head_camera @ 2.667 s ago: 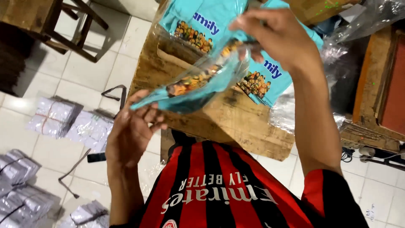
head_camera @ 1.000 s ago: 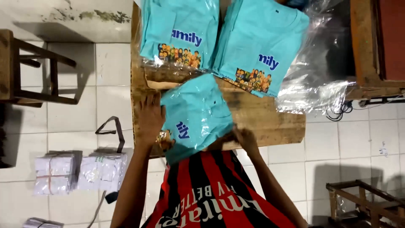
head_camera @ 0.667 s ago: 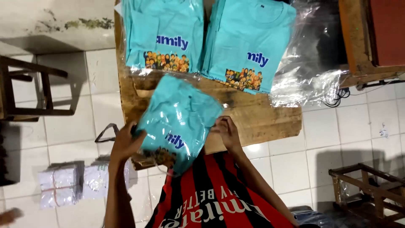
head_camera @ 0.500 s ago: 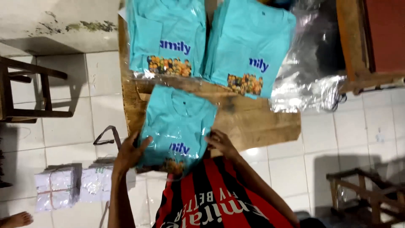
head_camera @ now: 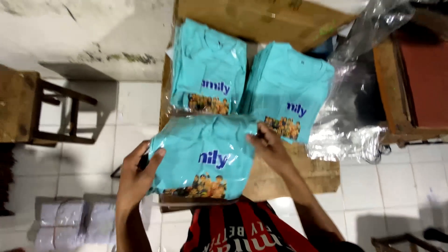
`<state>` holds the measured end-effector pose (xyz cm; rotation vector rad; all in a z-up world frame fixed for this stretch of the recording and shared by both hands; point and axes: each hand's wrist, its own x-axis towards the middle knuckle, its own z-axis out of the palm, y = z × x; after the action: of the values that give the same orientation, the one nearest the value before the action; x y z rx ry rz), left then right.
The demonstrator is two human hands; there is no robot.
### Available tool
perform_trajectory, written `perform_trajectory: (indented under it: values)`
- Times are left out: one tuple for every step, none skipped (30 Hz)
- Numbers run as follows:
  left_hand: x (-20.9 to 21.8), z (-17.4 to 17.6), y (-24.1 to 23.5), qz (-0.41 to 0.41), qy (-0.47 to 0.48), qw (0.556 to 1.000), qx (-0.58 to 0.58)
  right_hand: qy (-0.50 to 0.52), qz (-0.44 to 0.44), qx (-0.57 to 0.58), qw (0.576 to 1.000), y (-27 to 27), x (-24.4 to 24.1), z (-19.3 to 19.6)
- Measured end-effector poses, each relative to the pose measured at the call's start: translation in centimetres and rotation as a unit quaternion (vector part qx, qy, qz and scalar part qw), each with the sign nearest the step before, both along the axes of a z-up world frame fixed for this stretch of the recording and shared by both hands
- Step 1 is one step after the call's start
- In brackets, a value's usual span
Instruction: Packaging folded t-shirts into plastic bags on a wooden work surface.
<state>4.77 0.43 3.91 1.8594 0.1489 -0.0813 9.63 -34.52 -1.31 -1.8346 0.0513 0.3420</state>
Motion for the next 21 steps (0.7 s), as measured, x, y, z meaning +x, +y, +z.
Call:
perform_trajectory:
  values:
    - [1.3, -0.4, 0.0, 0.021, -0.038, 0.999, 0.004, -0.048, -0.026, 0.019, 0.998, -0.5, 1.6, 1.0]
    - [2.7, -0.9, 0.1, 0.043, -0.076, 0.996, 0.007, -0.095, -0.051, 0.037, 0.993, -1.0, 3.4, 1.9]
    - [4.7, 0.3, -0.5, 0.042, -0.079, 0.996, 0.009, -0.098, -0.051, 0.039, 0.993, -1.2, 5.4, 3.0]
    - [6.8, 1.3, -1.1, 0.038, -0.129, 0.991, 0.012, -0.147, -0.054, 0.021, 0.987, -1.4, 7.5, 4.2]
    - [8.9, 2.5, -1.7, 0.036, -0.176, 0.984, 0.015, -0.192, -0.053, 0.004, 0.98, -1.6, 9.7, 5.3]
    - [10.8, 1.5, -2.1, 0.038, -0.176, 0.984, 0.017, -0.193, -0.051, 0.006, 0.98, -1.9, 12.3, 4.2]
    - [13.0, 0.5, -2.4, 0.036, -0.187, 0.982, -0.011, -0.208, -0.059, 0.025, 0.976, -2.2, 15.1, 3.1]
    - [15.3, -0.5, -2.8, 0.033, -0.198, 0.979, -0.039, -0.223, -0.067, 0.044, 0.971, -2.5, 17.9, 2.0]
    - [16.7, -0.9, -3.3, 0.032, -0.199, 0.979, -0.036, -0.223, -0.068, 0.047, 0.971, -2.0, 19.8, -0.5]
    - [18.2, -1.4, -3.9, 0.024, -0.114, 0.993, -0.031, -0.196, -0.108, 0.074, 0.972, -1.5, 21.8, -2.9]
    - [19.4, -2.1, -4.4, 0.016, -0.024, 0.999, -0.025, -0.164, -0.149, 0.101, 0.97, -0.9, 23.4, -5.7]
    - [20.2, -4.9, -4.2, 0.015, -0.02, 0.999, -0.022, -0.16, -0.151, 0.104, 0.97, -1.9, 23.8, -10.1]
    - [21.0, -7.8, -4.1, 0.016, 0.005, 1.0, 0.004, -0.089, -0.098, 0.066, 0.989, -2.9, 24.3, -14.6]
    - [21.9, -10.8, -3.8, 0.016, 0.031, 0.999, 0.03, -0.017, -0.043, 0.028, 0.999, -3.8, 24.7, -19.1]
    - [22.4, -12.2, -3.3, 0.013, 0.038, 0.999, 0.032, -0.009, -0.046, 0.029, 0.998, -3.2, 24.5, -18.4]
    - [22.9, -13.6, -2.8, 0.021, 0.029, 0.999, 0.036, -0.013, -0.048, -0.007, 0.999, -2.4, 24.3, -17.7]
    - [22.7, -15.0, -2.3, 0.031, 0.025, 0.998, 0.038, -0.011, -0.046, -0.045, 0.998, -1.8, 23.6, -17.0]
    - [22.6, -15.1, -2.2, 0.029, 0.037, 0.998, 0.039, 0.001, -0.047, -0.045, 0.998, -1.8, 23.0, -16.7]
    - [23.0, -15.1, -2.0, 0.032, 0.024, 0.998, 0.04, -0.013, -0.061, -0.043, 0.997, -1.6, 23.3, -16.2]
    - [23.4, -15.0, -1.8, 0.035, 0.01, 0.998, 0.041, -0.027, -0.075, -0.042, 0.996, -1.5, 23.5, -15.6]
    - [23.7, -13.4, -2.0, 0.036, 0.012, 0.998, 0.041, -0.025, -0.075, -0.041, 0.996, -0.8, 23.4, -13.5]
